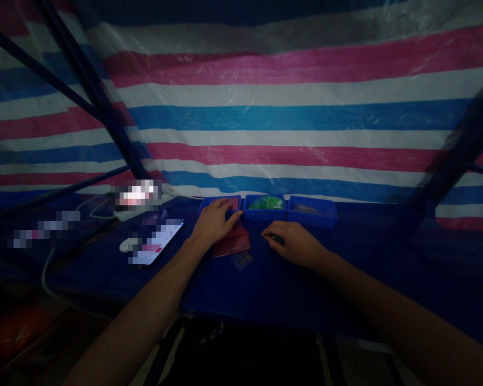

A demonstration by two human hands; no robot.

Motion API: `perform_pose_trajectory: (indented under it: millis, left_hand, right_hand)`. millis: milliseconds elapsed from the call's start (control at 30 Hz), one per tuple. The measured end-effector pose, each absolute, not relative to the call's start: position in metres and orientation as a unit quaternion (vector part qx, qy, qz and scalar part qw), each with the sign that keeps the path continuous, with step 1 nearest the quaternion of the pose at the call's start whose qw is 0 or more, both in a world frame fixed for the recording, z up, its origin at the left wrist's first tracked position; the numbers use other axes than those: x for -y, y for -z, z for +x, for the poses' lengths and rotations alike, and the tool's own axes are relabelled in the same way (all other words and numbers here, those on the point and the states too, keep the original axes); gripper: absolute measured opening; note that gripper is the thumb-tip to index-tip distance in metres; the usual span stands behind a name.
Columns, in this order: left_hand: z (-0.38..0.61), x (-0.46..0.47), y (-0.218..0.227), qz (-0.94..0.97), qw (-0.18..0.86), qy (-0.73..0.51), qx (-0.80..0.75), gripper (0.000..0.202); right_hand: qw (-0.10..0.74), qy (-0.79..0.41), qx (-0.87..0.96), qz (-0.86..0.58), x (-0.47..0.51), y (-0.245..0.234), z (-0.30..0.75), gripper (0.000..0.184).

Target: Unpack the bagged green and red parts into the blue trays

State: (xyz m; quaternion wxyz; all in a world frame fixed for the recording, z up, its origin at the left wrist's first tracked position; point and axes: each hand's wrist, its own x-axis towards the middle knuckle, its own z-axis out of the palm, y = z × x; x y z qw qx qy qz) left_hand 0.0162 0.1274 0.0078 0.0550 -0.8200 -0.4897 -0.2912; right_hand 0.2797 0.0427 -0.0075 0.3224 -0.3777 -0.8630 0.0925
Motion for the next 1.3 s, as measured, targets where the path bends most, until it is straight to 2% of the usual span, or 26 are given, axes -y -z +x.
perform_pose_trajectory:
  millis: [100,200,267,367,500,700,900,1300]
  left_hand:
    - [0.028,-0.114,-0.015,-0.825,0.052,0.367,0.426,0.049]
    - [0.043,-0.101,-0.02,-0.871,-0.065,0.377,0.309,0.041]
    - [0.053,-0.095,-0.018,-0.887,-0.167,0.349,0.254,0.042]
    - [0.063,-0.092,-0.012,-0.869,-0.263,0.341,0.244,0.04]
    - [0.064,-0.096,-0.005,-0.83,-0.334,0.363,0.259,0.039]
    - [0.064,-0.1,0.0,-0.795,-0.37,0.402,0.264,0.032]
    - [0.067,-0.099,0.003,-0.789,-0.398,0.394,0.253,0.037]
    - [0.069,-0.096,0.002,-0.81,-0.344,0.419,0.224,0.029]
  right_hand:
    - [0.381,-0.174,0.793,-0.442,-0.048,0.011,0.282,0.021]
    - [0.428,-0.273,0.724,-0.468,-0.051,0.015,0.283,0.022]
    - [0.45,-0.31,0.699,-0.46,-0.052,0.017,0.283,0.023]
    - [0.476,-0.34,0.68,-0.442,-0.053,0.019,0.282,0.025]
    - [0.499,-0.371,0.658,-0.425,-0.056,0.021,0.281,0.028]
    - [0.503,-0.421,0.634,-0.409,-0.056,0.018,0.281,0.034]
    - [0.5,-0.408,0.641,-0.415,-0.055,0.018,0.28,0.032]
    - [0.524,-0.425,0.615,-0.409,-0.051,0.013,0.275,0.033]
